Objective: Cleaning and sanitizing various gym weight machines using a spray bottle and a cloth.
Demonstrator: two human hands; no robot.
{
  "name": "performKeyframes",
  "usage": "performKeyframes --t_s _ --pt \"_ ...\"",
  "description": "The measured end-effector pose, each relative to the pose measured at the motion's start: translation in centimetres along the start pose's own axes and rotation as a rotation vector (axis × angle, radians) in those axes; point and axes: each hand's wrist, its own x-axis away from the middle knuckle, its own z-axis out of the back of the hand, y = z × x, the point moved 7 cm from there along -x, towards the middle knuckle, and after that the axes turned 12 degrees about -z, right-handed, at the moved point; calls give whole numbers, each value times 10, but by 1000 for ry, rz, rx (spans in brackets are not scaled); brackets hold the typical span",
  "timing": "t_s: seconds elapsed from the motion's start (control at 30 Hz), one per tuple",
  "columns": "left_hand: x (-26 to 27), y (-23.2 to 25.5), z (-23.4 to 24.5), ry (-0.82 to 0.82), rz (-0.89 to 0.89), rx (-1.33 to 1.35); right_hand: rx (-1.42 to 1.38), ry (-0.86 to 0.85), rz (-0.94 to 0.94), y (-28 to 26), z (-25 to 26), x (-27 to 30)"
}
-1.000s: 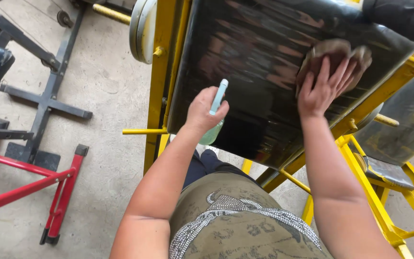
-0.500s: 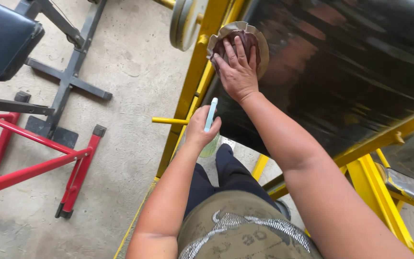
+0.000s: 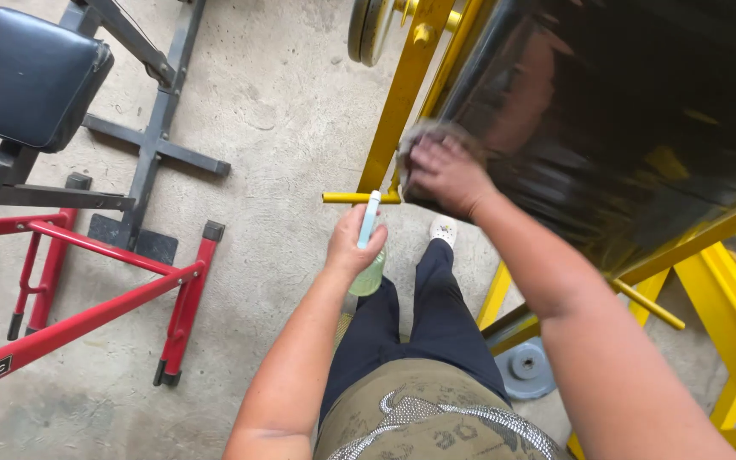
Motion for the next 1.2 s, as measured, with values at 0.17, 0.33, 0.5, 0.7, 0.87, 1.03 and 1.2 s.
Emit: performKeyframes --t_s 0.17,0.33,0.5,0.7,0.87,1.03,1.2 --pt "-1 -15 25 -29 100 -108 106 186 -239 11 72 -25" --pt "4 -42 27 36 104 -88 94 200 -344 -11 1 -6" --pt "17 -54 35 82 81 -63 -324 -5 -250 -70 -76 2" --pt "23 -87 39 137 100 -93 -789 8 -291 -136 -73 -73" --pt "19 -94 28 112 164 -107 -608 -33 -345 -109 -104 -49" --pt "6 -89 21 94 219 -110 -514 9 -314 -102 -108 -15" --pt "-24 -65 32 135 229 -76 -905 -15 -489 -86 -59 -50"
